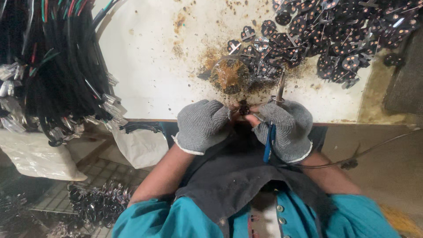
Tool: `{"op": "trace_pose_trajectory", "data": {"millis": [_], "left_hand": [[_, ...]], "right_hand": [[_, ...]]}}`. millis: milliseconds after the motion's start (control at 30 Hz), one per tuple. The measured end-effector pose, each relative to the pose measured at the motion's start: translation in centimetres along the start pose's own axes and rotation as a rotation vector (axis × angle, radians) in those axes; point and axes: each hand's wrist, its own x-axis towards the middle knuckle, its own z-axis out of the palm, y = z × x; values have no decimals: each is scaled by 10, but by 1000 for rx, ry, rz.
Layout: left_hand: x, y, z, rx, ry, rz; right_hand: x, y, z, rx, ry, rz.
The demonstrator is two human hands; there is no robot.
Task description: The person solders wires onto small black electrical plug components at a workbench. They pick up a plug and a wire, hold the wire against the plug's terminal, and touch it with a soldering iron, repeating the process for successive plugs and setting finished ones aside.
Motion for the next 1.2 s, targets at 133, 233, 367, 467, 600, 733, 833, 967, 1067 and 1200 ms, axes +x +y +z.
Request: {"op": "trace_pose_trajectory", "data": {"millis": [133, 233, 367, 467, 600, 733, 833, 967, 1067, 1200], "left_hand": [[-3, -3, -2, -28, 14, 30], [-3, -4, -4, -86, -4, 43], [0, -3, -5, -34, 0, 50], [0, -2, -7, -63, 1, 50], [1, -4, -8, -65, -4, 49], [2, -5, -8, -85, 21, 55], [2, -5, -7, -81, 27, 50], [2, -4, -7, -82, 37, 42], [3, -3, -7, -74, 37, 49], [3, -3, -9, -109, 31, 56]], "right_hand": [[1, -1, 2, 39, -4, 26], [3, -3, 2, 66, 23, 30], [5, -7, -1, 46, -36, 141], [5, -8, 3, 111, -67, 208], [3, -5, 16, 146, 5, 155], [-4, -1, 20, 96, 20, 171], [-6, 2, 23, 69, 62, 46], [-8, 5, 31, 51, 69, 74], [-9, 6, 34, -3, 103, 24], [-11, 6, 30, 7, 127, -13]]}}
